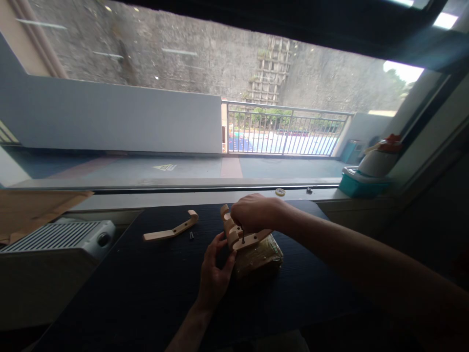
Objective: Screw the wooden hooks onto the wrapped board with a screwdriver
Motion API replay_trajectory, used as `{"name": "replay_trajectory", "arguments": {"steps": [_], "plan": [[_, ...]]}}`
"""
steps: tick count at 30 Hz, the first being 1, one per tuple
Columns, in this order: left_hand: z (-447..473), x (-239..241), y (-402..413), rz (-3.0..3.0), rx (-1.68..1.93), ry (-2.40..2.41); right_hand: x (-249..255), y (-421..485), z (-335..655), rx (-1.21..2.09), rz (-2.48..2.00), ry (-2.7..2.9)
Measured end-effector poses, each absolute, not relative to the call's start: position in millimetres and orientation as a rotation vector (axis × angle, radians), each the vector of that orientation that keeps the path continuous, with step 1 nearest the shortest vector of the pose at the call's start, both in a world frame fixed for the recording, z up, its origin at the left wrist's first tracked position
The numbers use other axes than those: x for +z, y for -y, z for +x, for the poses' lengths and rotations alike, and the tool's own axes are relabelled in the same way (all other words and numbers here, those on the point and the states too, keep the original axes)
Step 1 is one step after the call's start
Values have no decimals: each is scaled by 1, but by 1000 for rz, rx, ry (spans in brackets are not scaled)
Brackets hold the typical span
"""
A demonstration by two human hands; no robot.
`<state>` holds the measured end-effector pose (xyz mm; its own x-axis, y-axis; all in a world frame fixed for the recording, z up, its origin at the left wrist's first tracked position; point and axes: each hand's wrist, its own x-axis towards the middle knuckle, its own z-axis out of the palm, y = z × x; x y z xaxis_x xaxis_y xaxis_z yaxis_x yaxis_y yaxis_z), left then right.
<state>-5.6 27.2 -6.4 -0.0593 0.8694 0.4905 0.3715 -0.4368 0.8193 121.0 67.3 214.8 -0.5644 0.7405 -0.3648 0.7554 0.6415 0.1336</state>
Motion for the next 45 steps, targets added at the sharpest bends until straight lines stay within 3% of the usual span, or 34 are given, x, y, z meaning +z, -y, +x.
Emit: {"name": "replay_trajectory", "arguments": {"steps": [45], "plan": [[-6,-4,-26,1797,1496,-1327,208,-68,130,-59,1325,-2530]]}}
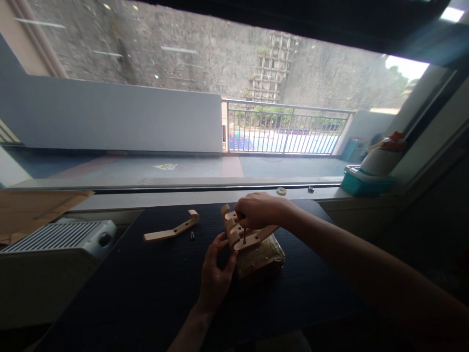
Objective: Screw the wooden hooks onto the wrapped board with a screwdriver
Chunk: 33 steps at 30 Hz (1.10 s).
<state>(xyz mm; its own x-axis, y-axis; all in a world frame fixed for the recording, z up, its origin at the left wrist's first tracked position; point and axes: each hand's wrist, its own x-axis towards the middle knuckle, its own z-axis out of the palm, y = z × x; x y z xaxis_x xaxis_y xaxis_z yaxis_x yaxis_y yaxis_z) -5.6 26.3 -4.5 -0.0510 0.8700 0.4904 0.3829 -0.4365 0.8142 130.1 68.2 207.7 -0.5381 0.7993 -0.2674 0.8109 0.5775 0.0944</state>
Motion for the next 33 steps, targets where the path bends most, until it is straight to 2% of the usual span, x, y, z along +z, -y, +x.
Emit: {"name": "replay_trajectory", "arguments": {"steps": [9,33], "plan": [[-7,-5,-26,1793,1457,-1322,223,-65,129,-70,1245,-2514],[-5,-5,-27,1800,1480,-1329,208,-65,141,-98,1282,-2566]]}}
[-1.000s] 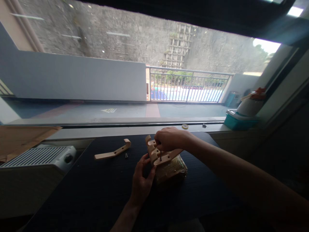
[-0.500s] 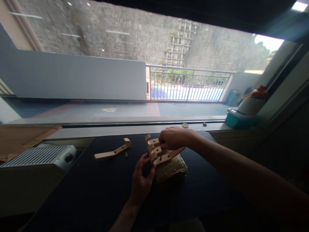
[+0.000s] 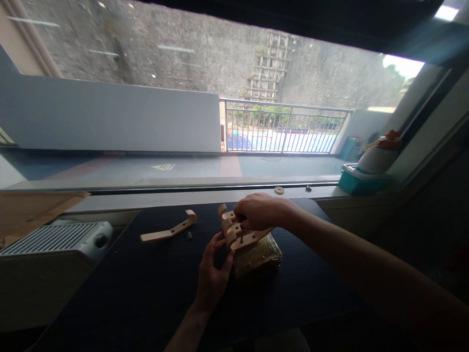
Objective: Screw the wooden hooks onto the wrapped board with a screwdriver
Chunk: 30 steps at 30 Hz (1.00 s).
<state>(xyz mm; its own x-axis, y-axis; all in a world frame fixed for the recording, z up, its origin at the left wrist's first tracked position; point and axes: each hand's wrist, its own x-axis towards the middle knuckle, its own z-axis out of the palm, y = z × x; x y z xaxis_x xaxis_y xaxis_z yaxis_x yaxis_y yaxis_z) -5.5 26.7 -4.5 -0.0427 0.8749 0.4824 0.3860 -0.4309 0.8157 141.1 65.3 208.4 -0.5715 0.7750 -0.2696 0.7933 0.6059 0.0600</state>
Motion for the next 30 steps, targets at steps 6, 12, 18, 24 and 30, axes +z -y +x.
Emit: {"name": "replay_trajectory", "arguments": {"steps": [6,12,18,24,30], "plan": [[-6,-7,-28,1805,1497,-1334,210,-64,139,-84,1359,-2519],[-6,-3,-28,1808,1476,-1348,222,-60,133,-93,1314,-2572],[-5,-1,-27,1786,1472,-1346,217,-59,138,-85,1278,-2641],[-5,-3,-27,1781,1472,-1341,213,-63,140,-98,1318,-2627],[-6,-6,-28,1786,1466,-1331,220,-62,137,-171,1248,-2646]]}}
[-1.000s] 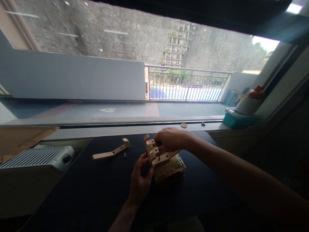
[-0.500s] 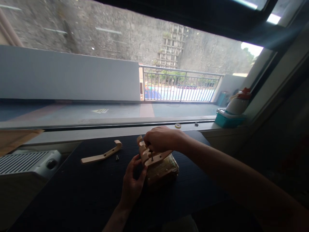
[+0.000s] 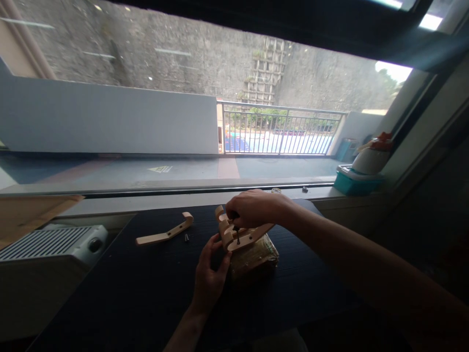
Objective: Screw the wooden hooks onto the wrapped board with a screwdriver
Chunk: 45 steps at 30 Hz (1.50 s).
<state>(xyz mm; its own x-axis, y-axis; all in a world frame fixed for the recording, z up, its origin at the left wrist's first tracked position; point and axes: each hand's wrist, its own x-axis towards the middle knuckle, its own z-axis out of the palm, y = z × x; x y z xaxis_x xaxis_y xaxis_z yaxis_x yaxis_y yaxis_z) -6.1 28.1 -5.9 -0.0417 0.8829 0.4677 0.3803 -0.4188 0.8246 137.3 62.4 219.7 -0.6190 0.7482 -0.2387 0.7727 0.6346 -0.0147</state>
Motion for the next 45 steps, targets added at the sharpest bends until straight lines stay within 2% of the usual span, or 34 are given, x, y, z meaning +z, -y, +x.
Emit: {"name": "replay_trajectory", "arguments": {"steps": [13,18,27,37,45], "plan": [[-7,-7,-28,1812,1495,-1329,210,-64,145,-169,1394,-2645],[-6,-6,-27,1794,1474,-1324,219,-63,144,-195,1299,-2675],[-6,-3,-26,1797,1466,-1335,199,-68,148,-111,1320,-2694],[-5,-1,-25,1781,1470,-1321,219,-67,148,-229,1274,-2640],[-5,-1,-25,1788,1482,-1332,206,-64,145,-128,1260,-2729]]}}
